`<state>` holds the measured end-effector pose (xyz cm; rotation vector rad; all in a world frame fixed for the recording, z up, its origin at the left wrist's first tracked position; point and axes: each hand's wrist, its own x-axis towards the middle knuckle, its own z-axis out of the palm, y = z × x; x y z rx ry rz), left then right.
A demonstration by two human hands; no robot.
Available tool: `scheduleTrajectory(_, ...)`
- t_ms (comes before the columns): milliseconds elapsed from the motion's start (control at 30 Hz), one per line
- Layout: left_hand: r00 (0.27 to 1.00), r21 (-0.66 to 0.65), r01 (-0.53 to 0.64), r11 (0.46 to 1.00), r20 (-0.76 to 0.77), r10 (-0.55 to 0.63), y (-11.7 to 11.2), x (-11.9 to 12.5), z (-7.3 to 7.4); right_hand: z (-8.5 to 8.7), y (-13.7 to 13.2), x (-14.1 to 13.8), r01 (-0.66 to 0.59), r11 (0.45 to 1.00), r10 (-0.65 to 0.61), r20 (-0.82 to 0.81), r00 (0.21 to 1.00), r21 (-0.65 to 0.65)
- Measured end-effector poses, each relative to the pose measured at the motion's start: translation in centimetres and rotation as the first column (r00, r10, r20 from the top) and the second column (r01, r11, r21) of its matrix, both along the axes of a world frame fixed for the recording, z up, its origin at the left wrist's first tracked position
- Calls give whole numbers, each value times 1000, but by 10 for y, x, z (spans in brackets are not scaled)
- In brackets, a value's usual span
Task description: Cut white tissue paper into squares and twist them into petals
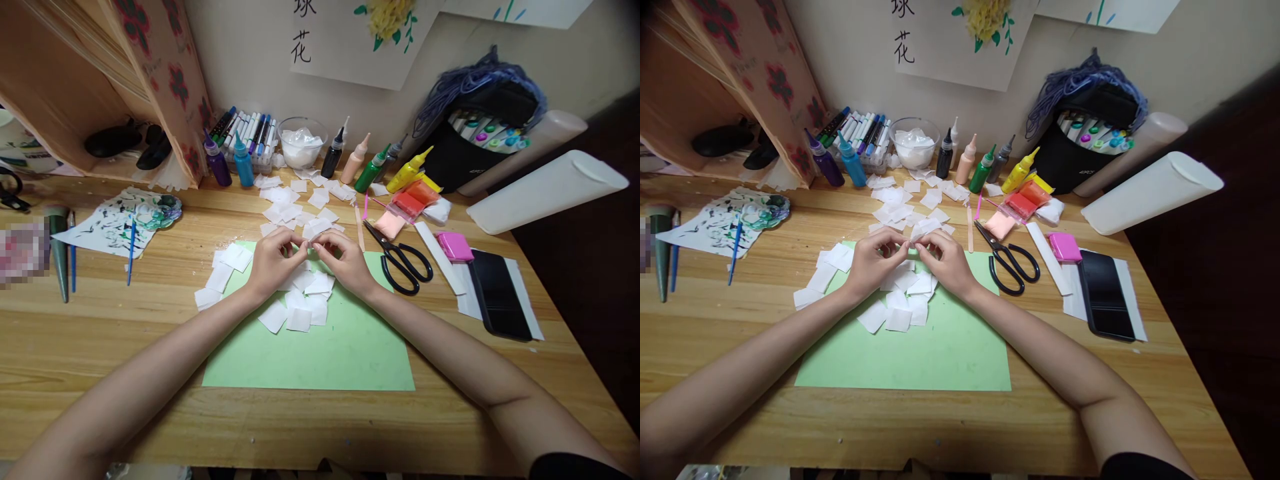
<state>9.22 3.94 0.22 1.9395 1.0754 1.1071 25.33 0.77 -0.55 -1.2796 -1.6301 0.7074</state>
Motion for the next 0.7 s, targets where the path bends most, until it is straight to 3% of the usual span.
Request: scheduleTrajectory(700,1000,-13,10,1000,-10,-11,0,-1,0,2,0,-1,-5,999,4,-29,1000,-40)
